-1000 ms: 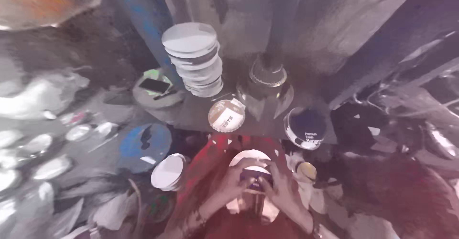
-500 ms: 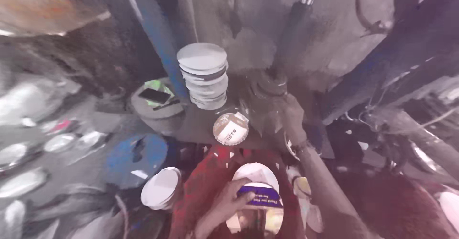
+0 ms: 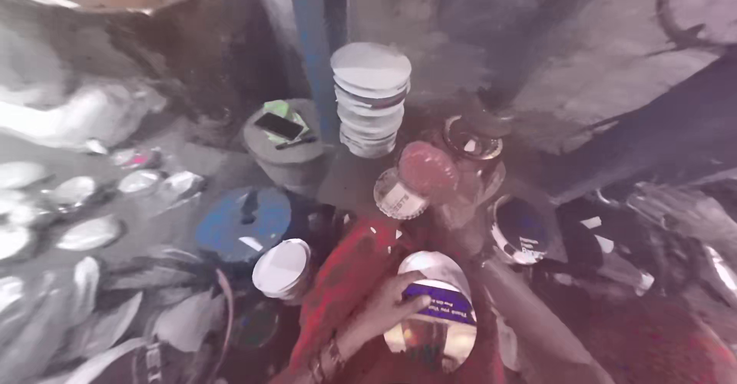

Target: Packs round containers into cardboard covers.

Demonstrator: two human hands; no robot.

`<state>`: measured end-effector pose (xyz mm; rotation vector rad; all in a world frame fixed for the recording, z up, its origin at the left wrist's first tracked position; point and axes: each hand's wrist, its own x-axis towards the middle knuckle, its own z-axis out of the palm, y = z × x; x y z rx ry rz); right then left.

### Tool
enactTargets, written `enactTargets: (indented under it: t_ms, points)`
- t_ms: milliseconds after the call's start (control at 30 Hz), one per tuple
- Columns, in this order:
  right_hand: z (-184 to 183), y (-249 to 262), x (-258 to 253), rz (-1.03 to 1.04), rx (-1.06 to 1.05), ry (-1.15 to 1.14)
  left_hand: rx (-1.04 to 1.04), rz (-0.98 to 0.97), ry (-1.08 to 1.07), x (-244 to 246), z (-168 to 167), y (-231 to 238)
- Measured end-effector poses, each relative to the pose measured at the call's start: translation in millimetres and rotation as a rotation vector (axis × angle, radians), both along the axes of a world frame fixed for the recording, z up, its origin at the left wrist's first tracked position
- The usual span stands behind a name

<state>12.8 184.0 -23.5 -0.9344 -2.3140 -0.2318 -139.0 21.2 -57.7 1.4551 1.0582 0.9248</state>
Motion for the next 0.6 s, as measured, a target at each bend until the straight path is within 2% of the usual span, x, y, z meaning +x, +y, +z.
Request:
enactTargets:
  t_ms: [67,133,267,367,467,533,600]
  points:
    - [-43.2,-2.1,-7.6,0.254,0.079,-0.058,0.014,0.003,-0.01,0.1,1.1,0.0]
    - [-59.7,-2.4,-11.6,0.288,-0.015,-0.067,0.005,0.008,-0.012,-2.1,2.1,-0.5]
    - [-30.3,-2.2,-10.2,0.249,-0.28,-0.089,-0.102,0.05,-0.036,-6.1,5.8,-5.2]
    - [2.2,-17.9,6.7,0.195,-0.393,0.026,-0.167,0.311,-0.242,-9.7,4.6,-5.9]
    - [35.8,-47.4,33.2,0.194,-0.753,0.048,-0.131,0.591,-0.449,-16.8,-0.7,5.5]
    - [41.3,-56.9,44.7,0.177,-0.959,0.098,-0.069,0.604,-0.417,-17.2,3.4,13.5]
    - [52.0,-46.9,56.6,0.1,-1.114,0.257,0.038,0.596,-0.368,-10.6,9.1,23.1]
